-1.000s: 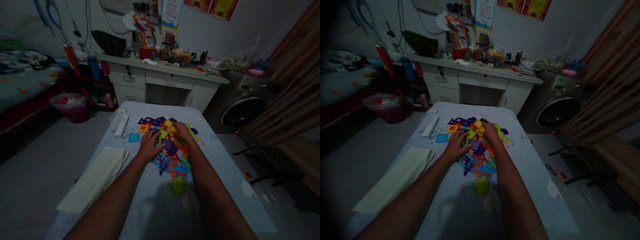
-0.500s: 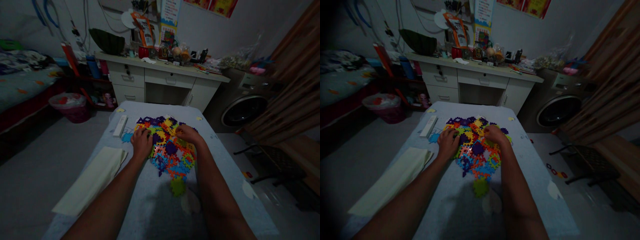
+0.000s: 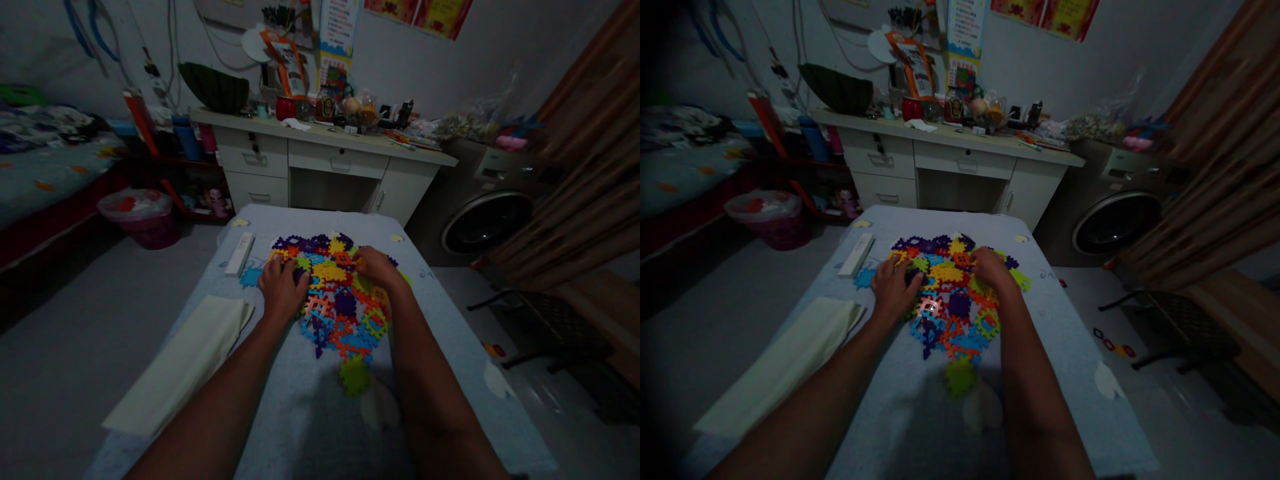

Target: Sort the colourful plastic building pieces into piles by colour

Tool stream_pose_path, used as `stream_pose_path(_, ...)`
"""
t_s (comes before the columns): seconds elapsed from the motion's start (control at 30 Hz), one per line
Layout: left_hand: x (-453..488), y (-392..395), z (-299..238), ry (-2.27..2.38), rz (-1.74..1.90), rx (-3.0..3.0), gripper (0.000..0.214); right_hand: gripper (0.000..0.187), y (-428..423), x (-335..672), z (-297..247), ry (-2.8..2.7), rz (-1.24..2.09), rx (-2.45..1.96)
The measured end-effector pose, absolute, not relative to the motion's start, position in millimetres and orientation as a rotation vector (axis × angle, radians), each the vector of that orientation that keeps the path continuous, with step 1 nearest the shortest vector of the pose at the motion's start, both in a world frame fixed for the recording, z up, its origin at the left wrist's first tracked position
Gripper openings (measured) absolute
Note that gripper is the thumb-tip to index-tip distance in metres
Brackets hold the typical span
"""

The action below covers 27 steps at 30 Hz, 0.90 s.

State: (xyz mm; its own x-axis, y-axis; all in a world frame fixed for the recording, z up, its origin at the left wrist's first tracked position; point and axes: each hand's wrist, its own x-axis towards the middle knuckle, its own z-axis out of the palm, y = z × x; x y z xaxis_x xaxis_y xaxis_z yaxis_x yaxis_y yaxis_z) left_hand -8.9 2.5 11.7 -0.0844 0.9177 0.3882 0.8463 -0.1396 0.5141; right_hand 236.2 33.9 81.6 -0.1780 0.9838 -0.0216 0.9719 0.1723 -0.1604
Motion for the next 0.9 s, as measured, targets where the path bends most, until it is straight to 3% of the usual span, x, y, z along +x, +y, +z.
stream_pose_path(0.13,-5.8,-1.9,16.8,2.136,0.903,2.014,0.049,0.039,34.3,262.5,78.2,-2.115,0.153,-2.216)
stream_pose_path(0.3,-2.8,-1.7,12.6,2.166,0.672,2.047,0.058,0.036,36.8,268.7,64.1,-2.071,0.236,-2.396)
stream_pose_path(0.43,-2.1,0.9,5.1,1.976,0.660,2.190,0.060,0.030,42.9,258.5,56.5,-2.136,0.305,-2.178)
stream_pose_path(0.6,-4.2,4.4,1.3,1.742,0.771,2.219,0.061,0.043,44.9,234.7,54.2,-2.121,0.615,-1.673)
stream_pose_path(0.7,-4.9,6.2,1.8,1.583,0.857,2.162,0.062,0.047,42.4,217.2,55.1,-2.216,0.627,-1.444)
stream_pose_path(0.9,-5.1,8.6,1.7,1.468,0.996,2.101,0.058,0.064,35.4,196.5,51.2,-2.444,0.452,-1.590)
